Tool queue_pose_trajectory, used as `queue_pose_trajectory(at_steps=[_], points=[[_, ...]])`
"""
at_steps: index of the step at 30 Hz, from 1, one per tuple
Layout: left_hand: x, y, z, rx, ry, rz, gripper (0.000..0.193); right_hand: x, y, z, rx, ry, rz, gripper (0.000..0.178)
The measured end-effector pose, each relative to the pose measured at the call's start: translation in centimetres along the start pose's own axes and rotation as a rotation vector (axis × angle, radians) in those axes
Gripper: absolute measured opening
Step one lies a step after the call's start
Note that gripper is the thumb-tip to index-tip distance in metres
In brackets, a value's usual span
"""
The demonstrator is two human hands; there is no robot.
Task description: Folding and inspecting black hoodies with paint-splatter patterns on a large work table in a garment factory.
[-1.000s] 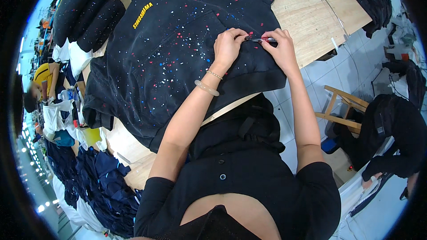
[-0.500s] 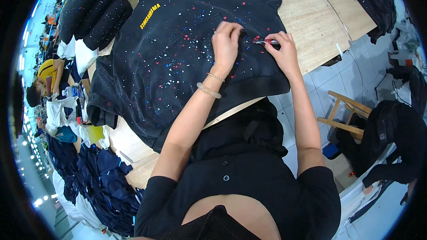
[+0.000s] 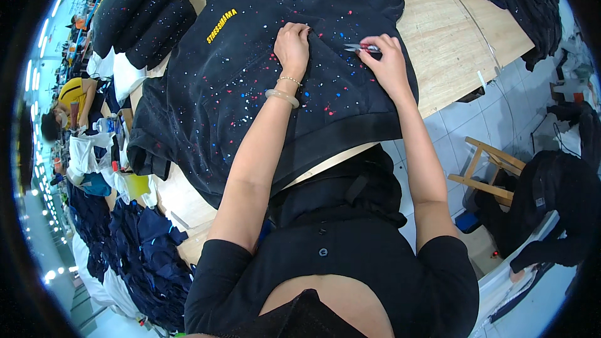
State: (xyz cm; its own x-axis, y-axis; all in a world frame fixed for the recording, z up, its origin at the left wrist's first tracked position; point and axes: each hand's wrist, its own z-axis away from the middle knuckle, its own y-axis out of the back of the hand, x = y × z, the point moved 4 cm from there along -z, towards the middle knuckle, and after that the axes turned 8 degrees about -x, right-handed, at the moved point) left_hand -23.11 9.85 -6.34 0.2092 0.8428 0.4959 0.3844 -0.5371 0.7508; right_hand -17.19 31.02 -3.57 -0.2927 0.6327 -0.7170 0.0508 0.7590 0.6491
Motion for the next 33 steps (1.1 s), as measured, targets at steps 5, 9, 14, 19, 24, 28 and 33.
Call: queue_pose_trajectory(at_steps=[5, 9, 14, 19, 24, 28, 33], points=[[-0.6, 0.4, 0.3, -0.015, 0.078, 0.034, 0.008, -1.0, -2.8, -4.5, 0.095, 0.148, 0.173, 0.018], [-0.5, 0.3, 0.2, -0.038, 0.120, 0.073, 0.012, -1.4, -4.7, -7.2, 0.006, 0.159, 0.318, 0.019], [-0.9, 0.6, 0.3, -0.016, 0.090, 0.087, 0.011, -1.9, -5.1, -8.4, -0.036, 0.163, 0.368, 0.019], [-0.6, 0.9, 1.8, -0.066, 0.050, 0.242, 0.023, -0.7, -5.4, -8.4, -0.095, 0.101, 0.277, 0.019], [-0.2, 0.8, 1.6, -0.112, 0.069, 0.151, 0.039, -0.8, -5.9, -7.8, -0.040, 0.105, 0.220, 0.019], [-0.2, 1.6, 1.8, -0.055, 0.024, 0.169, 0.040, -1.5, -5.0, -6.4, 0.064, 0.142, 0.101, 0.019], [2.8, 4.9, 0.9, 0.013, 0.055, 0.532, 0.039, -4.4, -1.2, -4.0, 0.215, 0.168, -0.014, 0.021]])
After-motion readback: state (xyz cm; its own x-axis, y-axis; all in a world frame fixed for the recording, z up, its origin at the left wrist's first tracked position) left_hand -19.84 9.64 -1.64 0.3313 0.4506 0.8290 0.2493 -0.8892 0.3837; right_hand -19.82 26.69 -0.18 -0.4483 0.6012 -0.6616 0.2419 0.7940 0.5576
